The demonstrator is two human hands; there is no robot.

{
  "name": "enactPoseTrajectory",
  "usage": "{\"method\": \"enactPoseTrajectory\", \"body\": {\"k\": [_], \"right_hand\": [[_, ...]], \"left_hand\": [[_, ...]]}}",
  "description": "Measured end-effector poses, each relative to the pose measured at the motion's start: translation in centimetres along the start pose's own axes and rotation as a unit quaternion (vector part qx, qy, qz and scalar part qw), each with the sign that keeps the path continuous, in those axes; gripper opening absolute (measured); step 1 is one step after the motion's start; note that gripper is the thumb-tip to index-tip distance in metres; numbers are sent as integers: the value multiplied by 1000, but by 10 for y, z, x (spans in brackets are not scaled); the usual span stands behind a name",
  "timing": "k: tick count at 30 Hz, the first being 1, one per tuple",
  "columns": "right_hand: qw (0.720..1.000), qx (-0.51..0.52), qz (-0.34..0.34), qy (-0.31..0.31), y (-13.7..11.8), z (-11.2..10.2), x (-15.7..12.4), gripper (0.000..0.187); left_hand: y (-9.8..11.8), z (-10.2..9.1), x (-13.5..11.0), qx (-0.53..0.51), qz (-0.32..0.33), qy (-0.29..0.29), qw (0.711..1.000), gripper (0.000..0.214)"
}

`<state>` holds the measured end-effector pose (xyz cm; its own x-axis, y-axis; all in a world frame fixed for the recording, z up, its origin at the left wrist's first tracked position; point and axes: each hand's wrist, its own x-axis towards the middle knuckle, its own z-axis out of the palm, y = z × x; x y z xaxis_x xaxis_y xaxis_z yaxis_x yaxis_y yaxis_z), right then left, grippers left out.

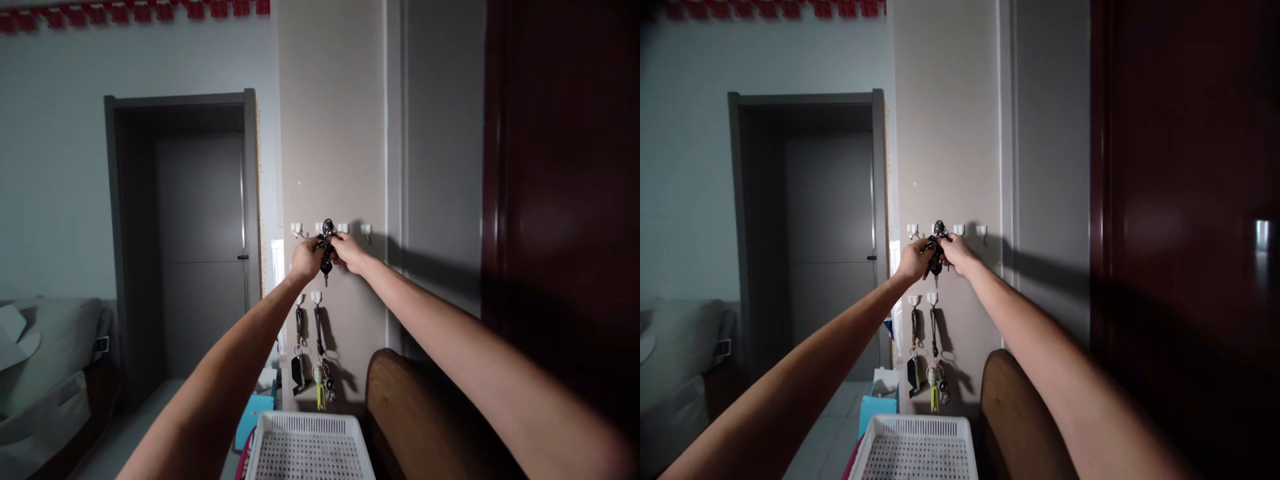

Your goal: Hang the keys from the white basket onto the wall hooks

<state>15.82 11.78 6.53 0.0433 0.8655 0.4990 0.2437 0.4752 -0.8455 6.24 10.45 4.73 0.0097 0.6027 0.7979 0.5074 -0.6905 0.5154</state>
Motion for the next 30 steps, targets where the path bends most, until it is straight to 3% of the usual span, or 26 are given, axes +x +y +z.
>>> {"method": "enactPoseTrajectory", "body": {"k": [3, 6, 9, 12, 16, 19, 22, 25, 27, 30], "right_hand": [[994, -71, 4, -84, 21, 2, -28, 8], [976, -114, 46, -182, 61, 9, -72, 7], [948, -122, 133, -262, 107, 22, -119, 9], [925, -150, 184, -297, 144, 31, -155, 11], [893, -183, 210, -355, 172, 34, -178, 14], [878, -238, 150, -386, 185, 32, -182, 9], [866, -296, 69, -398, 190, 29, -181, 9], [860, -316, 41, -400, 188, 26, -170, 9], [890, -320, 23, -324, 183, 24, -154, 13], [933, -321, 33, -158, 175, 27, -122, 23]], "left_hand": [[-13, -9, -38, 5, -33, -62, 998, 19], [-35, -14, -95, -24, -92, -157, 983, 19], [-60, -8, -157, -57, -187, -218, 956, 22], [-78, 5, -207, -51, -267, -240, 932, 21], [-94, 18, -249, -37, -272, -253, 928, 30], [-105, 21, -271, 22, -286, -290, 913, 36], [-114, 22, -288, 78, -309, -321, 892, 31], [-119, 23, -283, 78, -311, -311, 895, 25], [-121, 23, -259, 74, -320, -264, 907, 27], [-124, 19, -205, 94, -328, -165, 925, 26]]}}
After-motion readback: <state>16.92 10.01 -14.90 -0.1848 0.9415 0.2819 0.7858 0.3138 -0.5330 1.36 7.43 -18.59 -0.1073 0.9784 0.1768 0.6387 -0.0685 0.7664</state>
